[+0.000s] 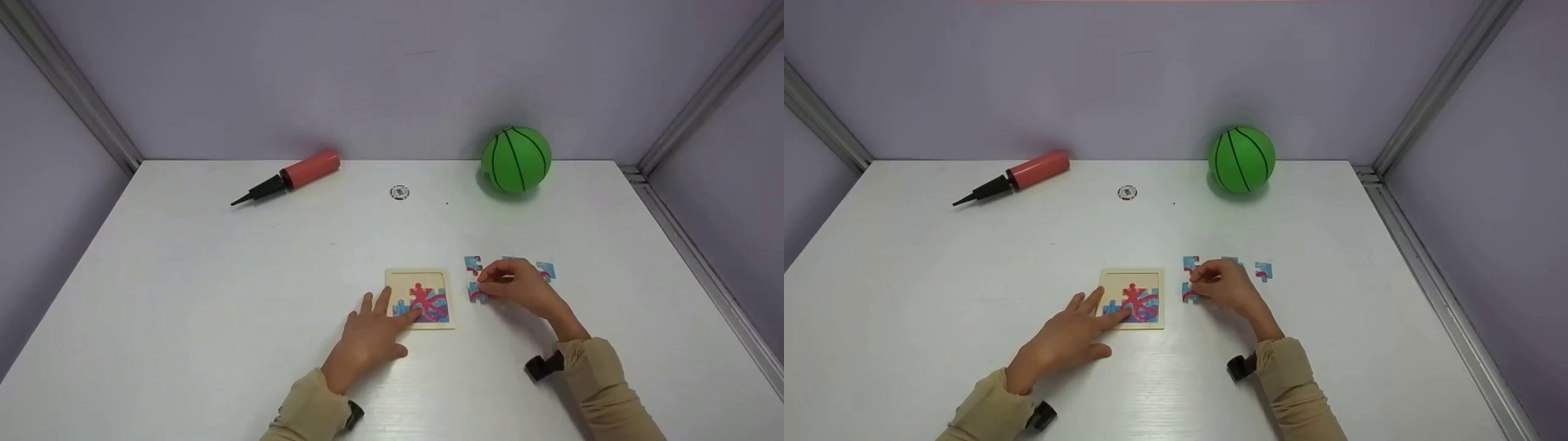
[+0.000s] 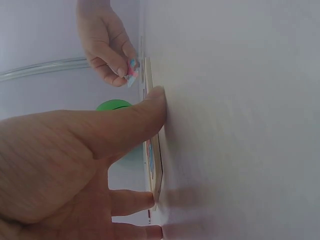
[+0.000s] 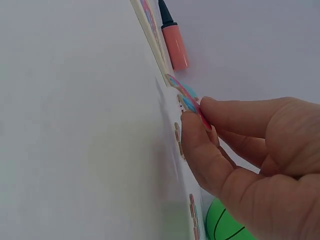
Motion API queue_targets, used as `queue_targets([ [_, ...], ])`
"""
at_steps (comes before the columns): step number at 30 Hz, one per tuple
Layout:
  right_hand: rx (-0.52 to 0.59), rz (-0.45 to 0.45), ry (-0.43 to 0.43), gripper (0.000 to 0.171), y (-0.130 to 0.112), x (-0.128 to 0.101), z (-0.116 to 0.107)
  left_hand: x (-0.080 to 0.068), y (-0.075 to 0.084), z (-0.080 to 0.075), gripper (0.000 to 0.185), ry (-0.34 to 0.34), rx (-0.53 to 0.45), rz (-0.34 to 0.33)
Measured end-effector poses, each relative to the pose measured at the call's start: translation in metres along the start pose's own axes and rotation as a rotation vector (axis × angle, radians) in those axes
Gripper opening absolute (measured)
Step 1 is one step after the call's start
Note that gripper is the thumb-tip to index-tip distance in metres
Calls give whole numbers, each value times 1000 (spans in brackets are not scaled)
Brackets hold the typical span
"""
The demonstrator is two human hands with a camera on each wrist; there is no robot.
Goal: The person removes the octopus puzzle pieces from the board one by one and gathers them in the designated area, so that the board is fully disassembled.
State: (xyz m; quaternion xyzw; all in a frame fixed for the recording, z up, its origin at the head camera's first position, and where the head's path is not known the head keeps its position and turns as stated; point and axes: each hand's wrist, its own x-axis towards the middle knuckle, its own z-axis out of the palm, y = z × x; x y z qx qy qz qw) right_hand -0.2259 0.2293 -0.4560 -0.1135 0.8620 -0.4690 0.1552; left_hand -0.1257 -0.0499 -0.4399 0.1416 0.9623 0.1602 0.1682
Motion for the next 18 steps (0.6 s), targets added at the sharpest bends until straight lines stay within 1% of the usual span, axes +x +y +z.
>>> queue_targets([
  [6,-88,-57,15,8,2,0,0,0,0,-1,62,-11,-3,-11],
  [8,-114,-64,16,8,2,-1,0,0,0,-1,62,-13,-6,-15],
  [13,-151,-16,12,8,1,-1,1,-1,1,-2,61,-8,-17,-13],
  [18,-193,-7,14,7,-1,-2,2,-1,1,-2,61,2,-25,-4],
])
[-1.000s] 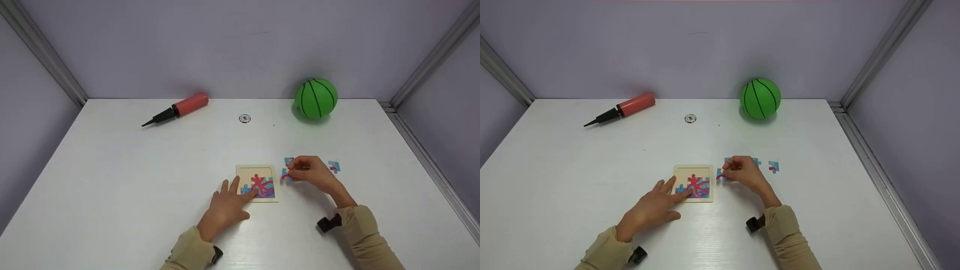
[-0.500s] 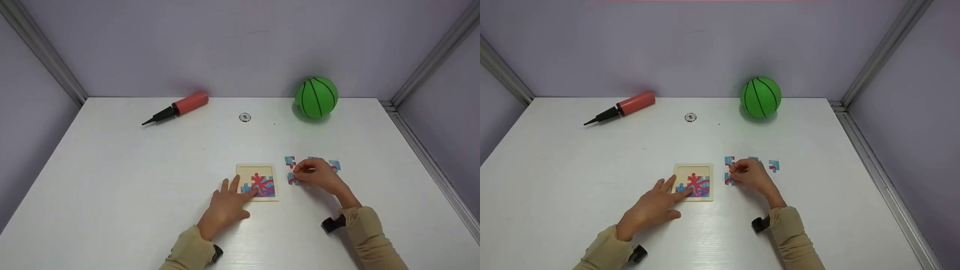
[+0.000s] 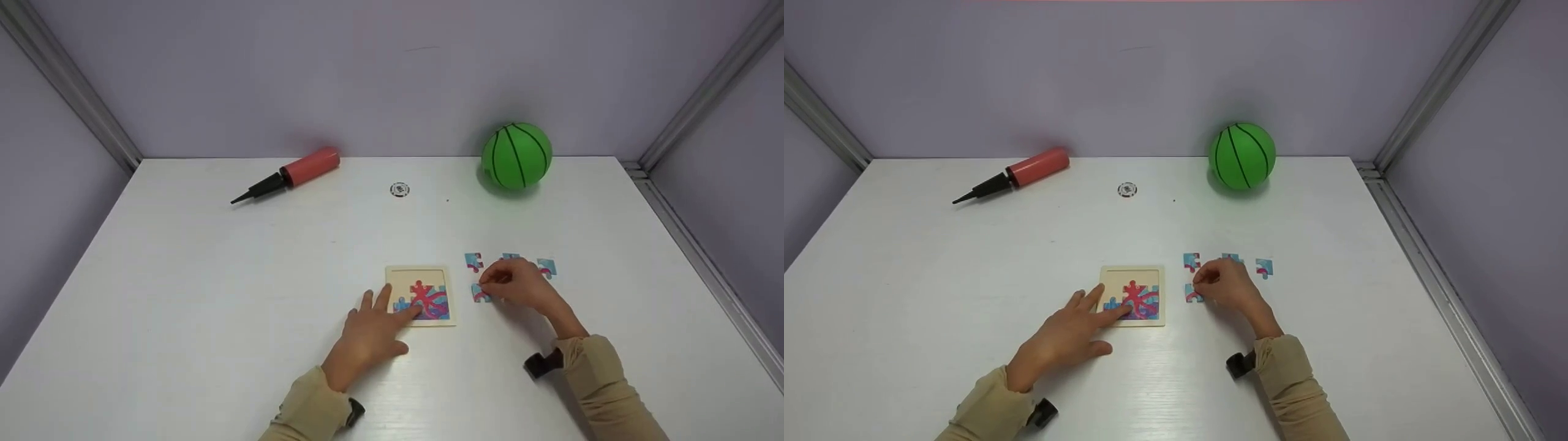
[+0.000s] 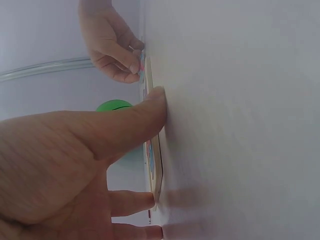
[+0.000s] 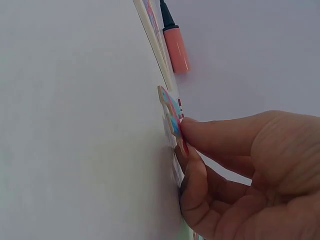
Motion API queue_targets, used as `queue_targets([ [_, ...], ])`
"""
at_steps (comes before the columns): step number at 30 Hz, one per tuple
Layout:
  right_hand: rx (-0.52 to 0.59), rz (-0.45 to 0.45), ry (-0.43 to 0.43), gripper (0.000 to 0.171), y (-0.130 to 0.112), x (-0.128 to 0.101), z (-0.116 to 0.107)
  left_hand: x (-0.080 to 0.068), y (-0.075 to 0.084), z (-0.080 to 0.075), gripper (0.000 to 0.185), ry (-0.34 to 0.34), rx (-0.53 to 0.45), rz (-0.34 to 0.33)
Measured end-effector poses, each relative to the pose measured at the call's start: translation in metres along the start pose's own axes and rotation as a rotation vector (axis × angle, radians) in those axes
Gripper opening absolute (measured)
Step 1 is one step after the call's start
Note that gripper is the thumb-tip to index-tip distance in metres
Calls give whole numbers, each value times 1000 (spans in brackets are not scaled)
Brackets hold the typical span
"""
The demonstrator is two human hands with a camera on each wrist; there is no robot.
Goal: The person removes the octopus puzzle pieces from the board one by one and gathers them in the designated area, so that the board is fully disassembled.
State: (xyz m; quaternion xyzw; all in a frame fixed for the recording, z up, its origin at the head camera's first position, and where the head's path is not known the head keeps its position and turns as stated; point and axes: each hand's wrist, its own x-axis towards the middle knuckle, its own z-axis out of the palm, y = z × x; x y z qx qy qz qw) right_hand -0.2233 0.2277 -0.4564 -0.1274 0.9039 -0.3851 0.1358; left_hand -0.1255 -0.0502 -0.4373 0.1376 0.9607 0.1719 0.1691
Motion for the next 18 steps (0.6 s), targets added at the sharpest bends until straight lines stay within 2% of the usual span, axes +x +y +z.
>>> queue_targets([
  [6,-24,26,9,6,-2,0,1,0,-1,1,62,12,-3,8],
  [18,-53,-2,19,5,1,0,2,4,-1,5,63,-5,-18,5],
])
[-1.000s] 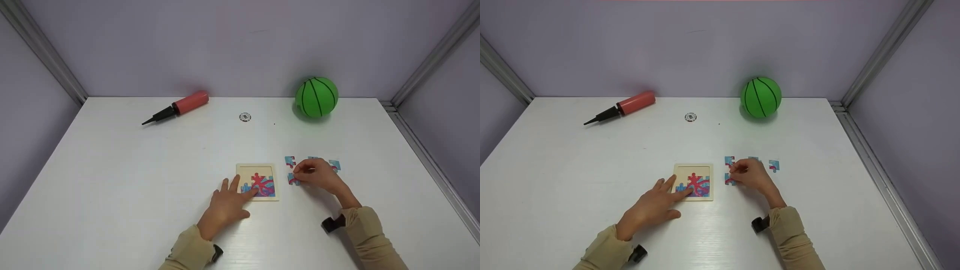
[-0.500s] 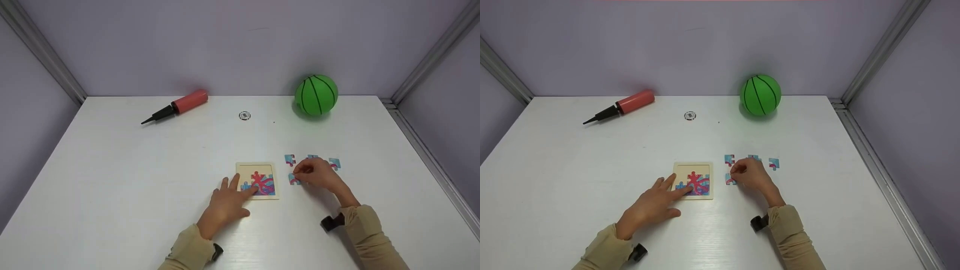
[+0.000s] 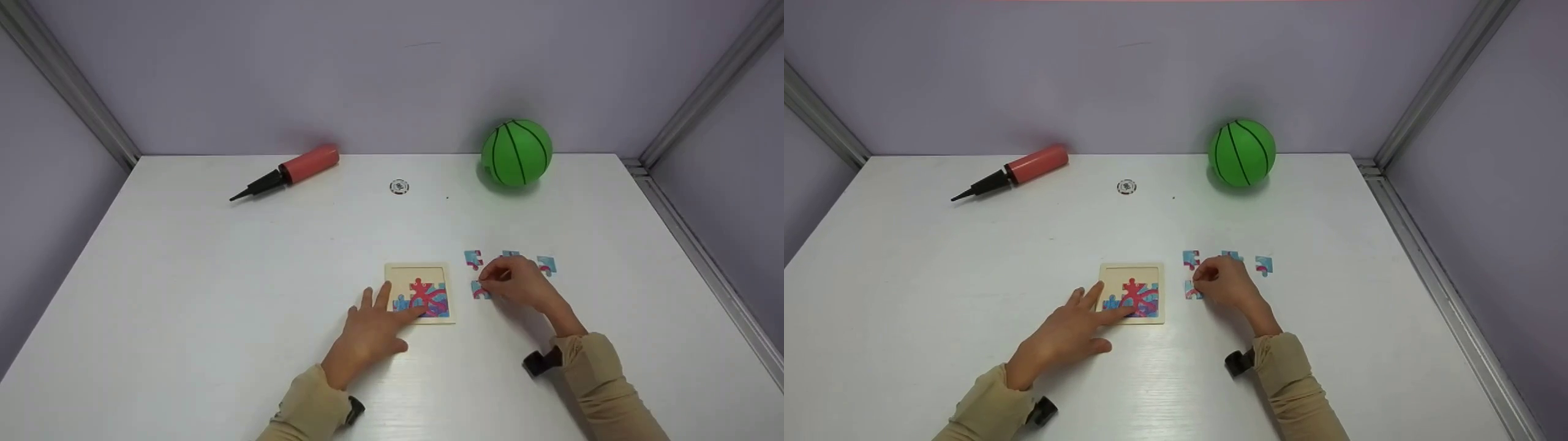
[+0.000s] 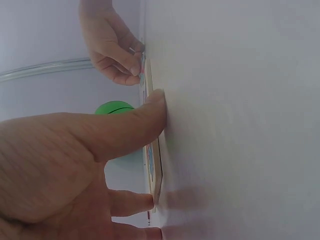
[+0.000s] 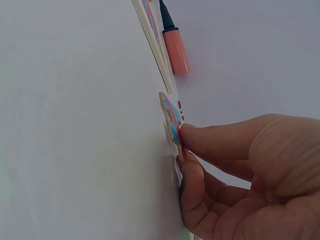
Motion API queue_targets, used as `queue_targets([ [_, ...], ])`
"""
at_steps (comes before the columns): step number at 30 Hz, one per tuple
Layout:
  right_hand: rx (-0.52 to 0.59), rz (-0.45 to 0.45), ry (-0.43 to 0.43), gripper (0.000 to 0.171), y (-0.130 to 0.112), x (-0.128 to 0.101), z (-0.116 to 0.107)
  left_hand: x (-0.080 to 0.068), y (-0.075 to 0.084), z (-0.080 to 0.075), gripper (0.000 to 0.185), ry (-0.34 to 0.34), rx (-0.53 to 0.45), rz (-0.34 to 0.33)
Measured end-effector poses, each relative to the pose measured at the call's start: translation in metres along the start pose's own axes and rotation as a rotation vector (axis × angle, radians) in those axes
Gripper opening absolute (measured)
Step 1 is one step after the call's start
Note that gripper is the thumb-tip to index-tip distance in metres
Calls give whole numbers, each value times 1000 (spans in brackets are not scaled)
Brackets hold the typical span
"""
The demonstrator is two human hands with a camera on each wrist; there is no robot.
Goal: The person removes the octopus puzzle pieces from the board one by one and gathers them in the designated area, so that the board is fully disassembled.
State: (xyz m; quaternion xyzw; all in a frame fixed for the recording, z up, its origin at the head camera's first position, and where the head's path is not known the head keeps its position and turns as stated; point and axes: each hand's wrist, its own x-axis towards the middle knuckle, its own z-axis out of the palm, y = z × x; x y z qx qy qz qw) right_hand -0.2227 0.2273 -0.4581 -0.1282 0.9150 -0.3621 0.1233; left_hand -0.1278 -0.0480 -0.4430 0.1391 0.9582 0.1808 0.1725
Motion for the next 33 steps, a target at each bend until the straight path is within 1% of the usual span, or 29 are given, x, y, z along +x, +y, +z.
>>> queue_targets([
  [7,9,5,2,5,0,0,-1,0,0,-1,62,0,6,6],
  [11,33,38,4,6,-2,1,-1,0,0,-2,62,-16,-20,7],
  [15,41,51,31,7,-8,2,1,-2,2,-1,63,-21,-50,-1],
  [20,56,-18,38,7,-22,4,7,-4,7,-1,63,-12,-37,-8],
  [25,78,-87,-1,7,-40,11,17,-5,8,-2,61,-29,-11,-5],
  [28,77,-122,-31,11,-52,16,24,-6,8,-3,61,-29,1,5],
  [30,72,-136,-50,13,-59,21,29,-6,8,-4,60,-19,11,15],
  [33,68,-135,-86,17,-66,28,39,-5,7,-3,61,-23,13,19],
])
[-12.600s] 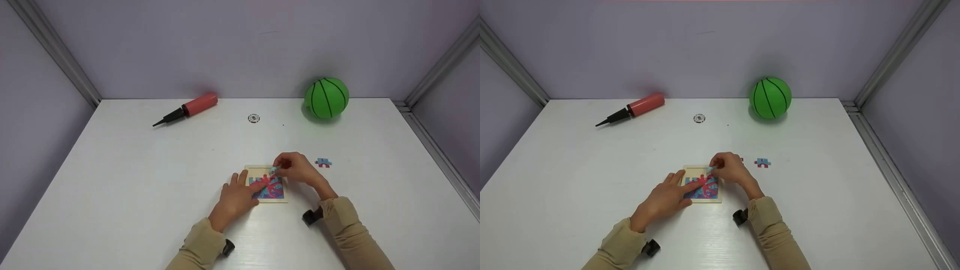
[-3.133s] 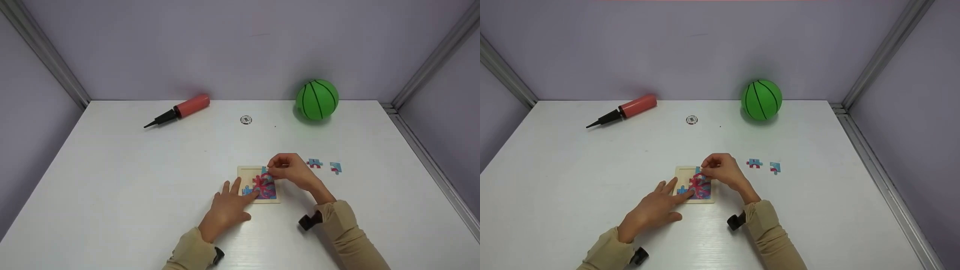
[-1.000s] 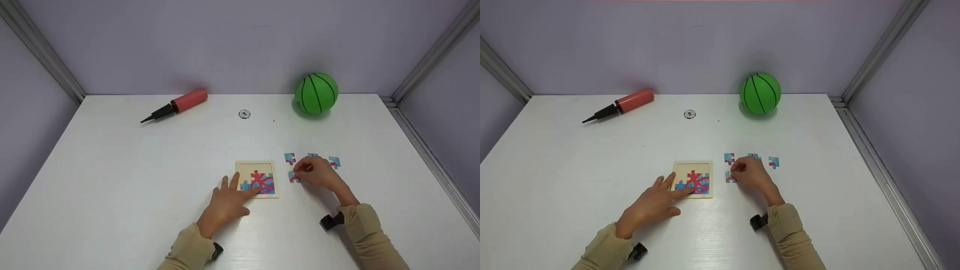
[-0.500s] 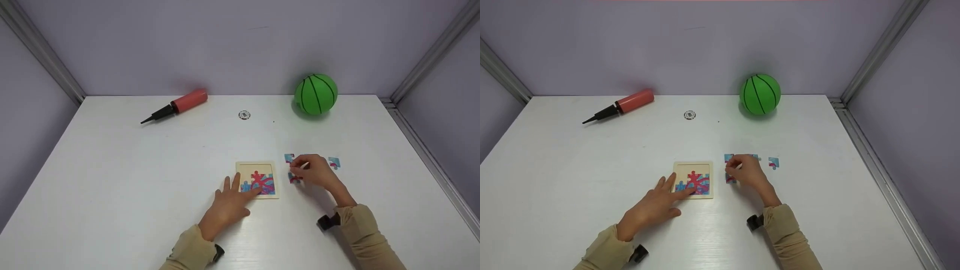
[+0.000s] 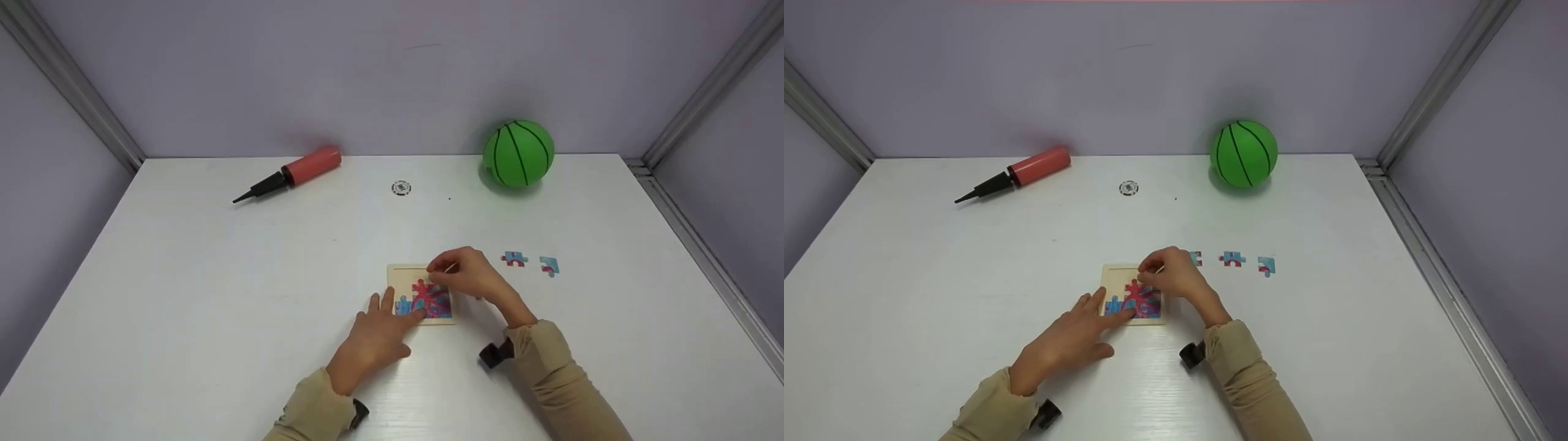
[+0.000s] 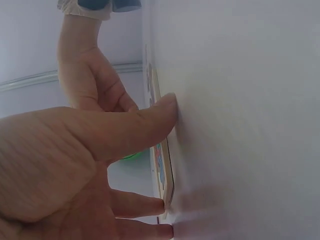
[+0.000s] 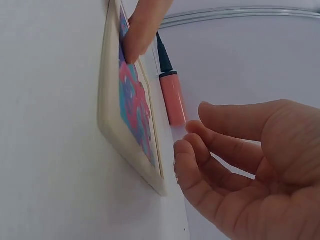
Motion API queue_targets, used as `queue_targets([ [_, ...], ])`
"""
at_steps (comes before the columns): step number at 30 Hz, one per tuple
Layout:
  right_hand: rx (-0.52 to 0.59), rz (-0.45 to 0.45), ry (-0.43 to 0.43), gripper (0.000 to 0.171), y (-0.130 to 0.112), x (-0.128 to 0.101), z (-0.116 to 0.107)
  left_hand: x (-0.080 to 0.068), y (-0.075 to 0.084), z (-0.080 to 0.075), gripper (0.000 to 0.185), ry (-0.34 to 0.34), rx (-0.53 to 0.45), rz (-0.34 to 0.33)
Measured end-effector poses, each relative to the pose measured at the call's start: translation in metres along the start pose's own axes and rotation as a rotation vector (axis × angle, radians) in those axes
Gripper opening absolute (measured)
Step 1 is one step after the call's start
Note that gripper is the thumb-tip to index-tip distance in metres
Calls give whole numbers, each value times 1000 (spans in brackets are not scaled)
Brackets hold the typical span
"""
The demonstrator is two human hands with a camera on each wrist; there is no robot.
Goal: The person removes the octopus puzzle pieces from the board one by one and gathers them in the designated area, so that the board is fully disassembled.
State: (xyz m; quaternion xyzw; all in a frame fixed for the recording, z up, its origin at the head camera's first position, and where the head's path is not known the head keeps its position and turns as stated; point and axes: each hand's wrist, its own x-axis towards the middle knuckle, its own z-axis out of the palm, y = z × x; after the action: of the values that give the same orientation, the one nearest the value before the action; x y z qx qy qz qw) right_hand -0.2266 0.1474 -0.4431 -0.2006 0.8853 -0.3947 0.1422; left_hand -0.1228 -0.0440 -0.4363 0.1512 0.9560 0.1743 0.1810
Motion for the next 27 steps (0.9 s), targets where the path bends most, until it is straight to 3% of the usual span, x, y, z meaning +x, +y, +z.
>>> queue_targets([
  [7,19,52,-34,16,-1,10,9,3,1,3,61,-18,13,-3],
  [19,3,42,-70,14,1,15,12,3,-2,1,62,-20,-21,-15],
  [27,-30,-74,-84,13,1,13,13,2,-2,0,62,-27,-23,-5],
])
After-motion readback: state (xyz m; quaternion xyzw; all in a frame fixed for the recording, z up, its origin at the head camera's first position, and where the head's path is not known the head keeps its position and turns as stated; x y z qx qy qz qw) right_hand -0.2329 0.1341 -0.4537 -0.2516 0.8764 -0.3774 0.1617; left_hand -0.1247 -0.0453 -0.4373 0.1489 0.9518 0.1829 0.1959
